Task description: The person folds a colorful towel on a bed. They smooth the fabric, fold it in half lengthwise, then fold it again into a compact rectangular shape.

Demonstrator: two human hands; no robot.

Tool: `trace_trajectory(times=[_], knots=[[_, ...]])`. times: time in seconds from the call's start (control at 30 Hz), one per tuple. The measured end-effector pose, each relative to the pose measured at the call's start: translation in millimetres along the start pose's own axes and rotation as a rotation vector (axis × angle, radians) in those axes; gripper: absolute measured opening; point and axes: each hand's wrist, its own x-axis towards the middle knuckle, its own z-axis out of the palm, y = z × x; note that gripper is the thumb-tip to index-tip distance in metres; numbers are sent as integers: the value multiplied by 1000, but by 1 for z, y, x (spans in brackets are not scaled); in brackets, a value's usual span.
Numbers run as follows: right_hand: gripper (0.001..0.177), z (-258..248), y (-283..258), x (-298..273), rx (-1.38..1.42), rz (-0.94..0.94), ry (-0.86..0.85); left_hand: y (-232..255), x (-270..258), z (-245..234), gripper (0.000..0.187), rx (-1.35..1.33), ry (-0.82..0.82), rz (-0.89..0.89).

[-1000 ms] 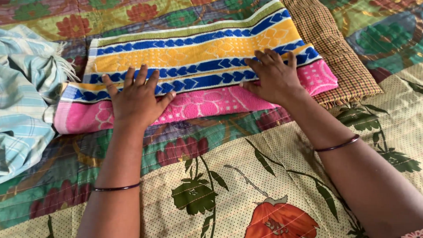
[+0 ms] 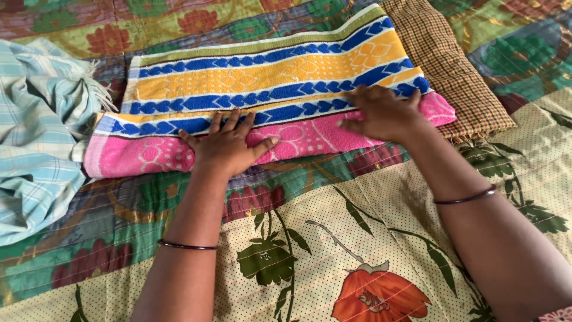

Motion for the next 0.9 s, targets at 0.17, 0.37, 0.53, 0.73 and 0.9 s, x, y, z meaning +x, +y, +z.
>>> trace_trajectory(times=[0.17,0.37,0.53,0.73,0.9], knots=[[66,-1,41,10,-91,17,179,-20,2,2,87,-22,120,31],[63,24,48,33,-169,18,259,-37,4,-1,90,25,31,-52],[41,7,95,35,342,63,483,-68,14,5,75,-279,170,-43],[63,-7,143,28,430,202,441,-94,5,-10,76,-502,59,121],[88,-7,112,27,333,121,351,-59,-18,-21,106,-87,-151,-3]])
